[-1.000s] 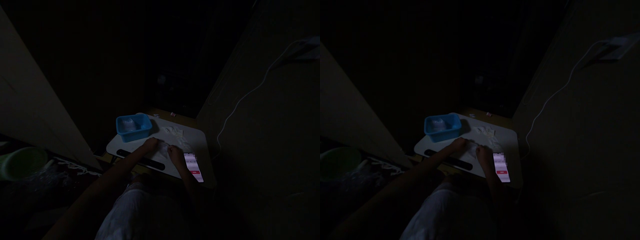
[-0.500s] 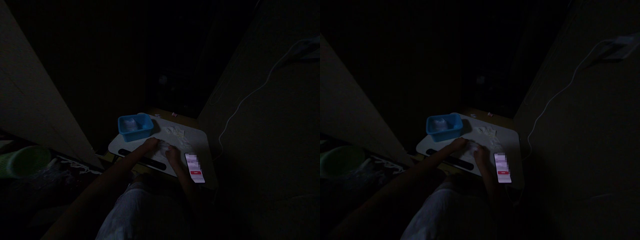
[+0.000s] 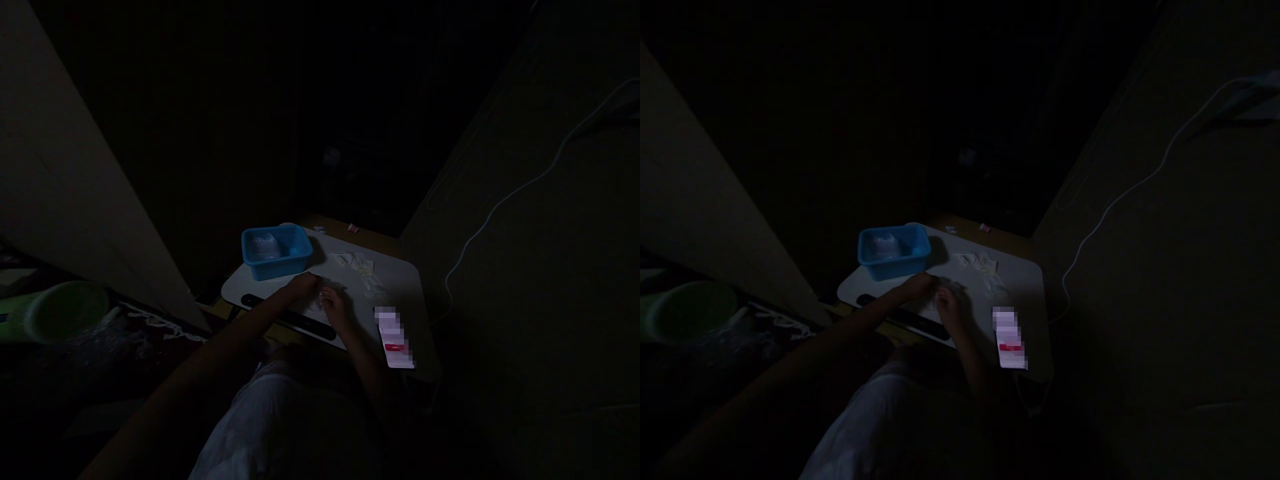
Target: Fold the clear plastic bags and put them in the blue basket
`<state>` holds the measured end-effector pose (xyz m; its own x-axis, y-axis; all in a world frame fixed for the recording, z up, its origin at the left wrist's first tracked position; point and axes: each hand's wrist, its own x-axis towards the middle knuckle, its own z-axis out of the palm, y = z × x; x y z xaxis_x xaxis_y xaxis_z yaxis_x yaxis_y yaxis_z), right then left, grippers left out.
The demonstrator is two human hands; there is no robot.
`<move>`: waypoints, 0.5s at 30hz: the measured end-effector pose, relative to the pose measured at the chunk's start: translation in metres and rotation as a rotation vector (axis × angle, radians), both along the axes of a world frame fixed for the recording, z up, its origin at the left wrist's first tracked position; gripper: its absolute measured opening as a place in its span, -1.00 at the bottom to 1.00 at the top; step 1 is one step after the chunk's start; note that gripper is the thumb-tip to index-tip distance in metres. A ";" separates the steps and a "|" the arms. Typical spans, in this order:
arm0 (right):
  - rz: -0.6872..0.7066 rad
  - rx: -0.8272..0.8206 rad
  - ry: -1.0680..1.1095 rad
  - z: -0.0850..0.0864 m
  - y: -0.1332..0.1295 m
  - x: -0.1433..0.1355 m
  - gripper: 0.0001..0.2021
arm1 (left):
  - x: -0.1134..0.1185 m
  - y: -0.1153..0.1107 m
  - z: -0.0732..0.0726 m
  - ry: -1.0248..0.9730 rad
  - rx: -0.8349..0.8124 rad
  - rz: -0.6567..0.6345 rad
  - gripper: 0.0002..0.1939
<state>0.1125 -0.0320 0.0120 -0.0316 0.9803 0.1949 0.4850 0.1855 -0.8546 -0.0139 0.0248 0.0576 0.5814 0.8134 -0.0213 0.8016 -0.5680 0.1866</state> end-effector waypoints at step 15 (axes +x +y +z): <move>0.236 0.207 -0.516 0.009 -0.015 -0.004 -0.81 | -0.011 0.006 -0.006 -0.107 -0.017 -0.140 -0.88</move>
<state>0.1081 -0.0469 0.0211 -0.3847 0.8786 0.2829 0.7527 0.4760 -0.4548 -0.0244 0.0310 0.0513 0.6884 0.7245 0.0334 0.6902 -0.6685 0.2769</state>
